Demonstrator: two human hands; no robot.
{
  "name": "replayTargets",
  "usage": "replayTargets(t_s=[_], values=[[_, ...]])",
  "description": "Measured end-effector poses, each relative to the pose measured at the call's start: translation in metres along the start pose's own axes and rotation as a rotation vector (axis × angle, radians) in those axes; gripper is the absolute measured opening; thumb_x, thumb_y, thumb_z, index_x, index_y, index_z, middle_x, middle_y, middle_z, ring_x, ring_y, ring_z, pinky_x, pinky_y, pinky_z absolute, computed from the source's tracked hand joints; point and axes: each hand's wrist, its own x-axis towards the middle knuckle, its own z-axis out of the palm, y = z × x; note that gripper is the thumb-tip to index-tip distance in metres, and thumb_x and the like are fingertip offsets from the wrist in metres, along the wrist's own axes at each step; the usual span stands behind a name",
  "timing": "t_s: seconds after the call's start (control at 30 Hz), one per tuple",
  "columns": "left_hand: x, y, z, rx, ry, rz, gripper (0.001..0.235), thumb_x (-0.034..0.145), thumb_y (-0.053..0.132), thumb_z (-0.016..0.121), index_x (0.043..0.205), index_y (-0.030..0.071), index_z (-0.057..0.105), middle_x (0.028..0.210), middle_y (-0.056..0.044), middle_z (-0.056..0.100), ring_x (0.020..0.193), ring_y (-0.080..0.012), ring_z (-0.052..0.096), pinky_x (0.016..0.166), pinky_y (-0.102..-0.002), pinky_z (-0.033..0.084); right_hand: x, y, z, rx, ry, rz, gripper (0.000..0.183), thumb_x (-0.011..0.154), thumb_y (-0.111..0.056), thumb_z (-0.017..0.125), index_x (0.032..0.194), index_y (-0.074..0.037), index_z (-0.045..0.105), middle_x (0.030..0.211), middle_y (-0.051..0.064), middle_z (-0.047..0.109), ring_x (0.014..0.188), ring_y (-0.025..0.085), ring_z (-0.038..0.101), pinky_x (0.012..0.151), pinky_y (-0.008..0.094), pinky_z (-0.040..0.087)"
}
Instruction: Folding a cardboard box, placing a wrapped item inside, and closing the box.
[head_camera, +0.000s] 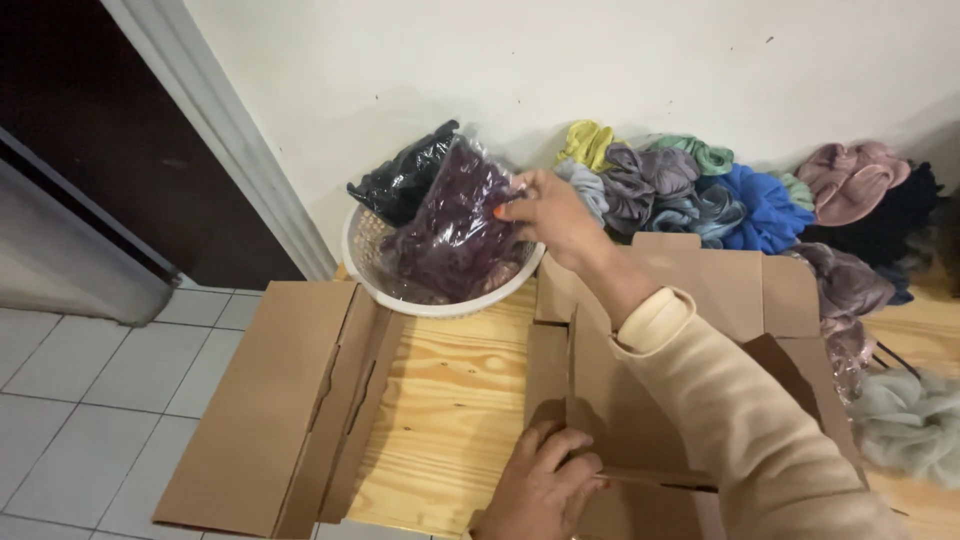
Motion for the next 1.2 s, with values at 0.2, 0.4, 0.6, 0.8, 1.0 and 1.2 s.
replayTargets(t_s=[0.2, 0.4, 0.6, 0.8, 1.0, 1.2], values=[[0.006, 0.009, -0.012, -0.024, -0.038, -0.059, 0.025, 0.107, 0.026, 0.057, 0.105, 0.005, 0.071, 0.123, -0.012, 0.059, 0.113, -0.0372, 0.051, 0.096, -0.048, 0.048, -0.029, -0.035, -0.047, 0.211, 0.022, -0.203, 0.023, 0.094, 0.003, 0.061, 0.111, -0.008, 0.05, 0.104, 0.014, 0.069, 0.086, 0.026, 0.072, 0.066, 0.026, 0.062], [0.005, 0.004, -0.008, -0.055, -0.071, 0.001, 0.014, 0.1, 0.014, 0.064, 0.108, 0.003, 0.065, 0.116, -0.019, 0.056, 0.112, -0.046, 0.051, 0.105, -0.058, 0.042, -0.085, -0.061, -0.145, -0.074, -0.224, -0.45, 0.028, 0.085, -0.001, 0.069, 0.108, -0.015, 0.063, 0.09, -0.003, 0.068, 0.067, 0.006, 0.062, 0.059, 0.017, 0.046], [0.011, 0.01, -0.012, -0.057, -0.051, -0.042, 0.02, 0.103, 0.021, 0.057, 0.101, 0.003, 0.067, 0.112, -0.014, 0.058, 0.108, -0.039, 0.053, 0.098, -0.049, 0.047, -0.119, -0.061, -0.139, -0.943, -0.475, -0.38, 0.02, 0.09, -0.002, 0.064, 0.103, -0.01, 0.077, 0.1, 0.004, 0.079, 0.087, 0.015, 0.076, 0.077, 0.029, 0.063], [0.007, 0.009, -0.005, -0.003, -0.04, -0.065, 0.016, 0.1, 0.022, 0.062, 0.101, 0.008, 0.069, 0.114, -0.012, 0.06, 0.11, -0.0395, 0.053, 0.102, -0.048, 0.047, -0.094, 0.029, -0.114, -1.14, -0.867, -0.442, 0.017, 0.09, -0.019, 0.06, 0.099, -0.019, 0.074, 0.101, -0.004, 0.079, 0.092, 0.015, 0.072, 0.089, 0.037, 0.05], [0.007, 0.01, -0.005, 0.009, -0.026, -0.056, 0.018, 0.1, 0.022, 0.062, 0.103, 0.006, 0.07, 0.118, -0.014, 0.061, 0.111, -0.0386, 0.056, 0.098, -0.049, 0.05, -0.096, 0.084, -0.108, -1.129, -0.814, -0.403, 0.036, 0.074, -0.023, 0.075, 0.107, -0.009, 0.068, 0.107, 0.011, 0.068, 0.099, 0.031, 0.063, 0.084, 0.041, 0.048], [0.007, 0.009, -0.005, -0.002, -0.02, -0.06, 0.017, 0.099, 0.022, 0.065, 0.104, 0.007, 0.07, 0.118, -0.015, 0.06, 0.109, -0.04, 0.056, 0.102, -0.05, 0.049, -0.155, 0.064, -0.137, -1.188, -0.561, -0.563, 0.079, 0.097, -0.059, 0.053, 0.151, -0.002, 0.042, 0.151, 0.031, 0.044, 0.136, 0.046, 0.045, 0.114, 0.052, 0.032]])
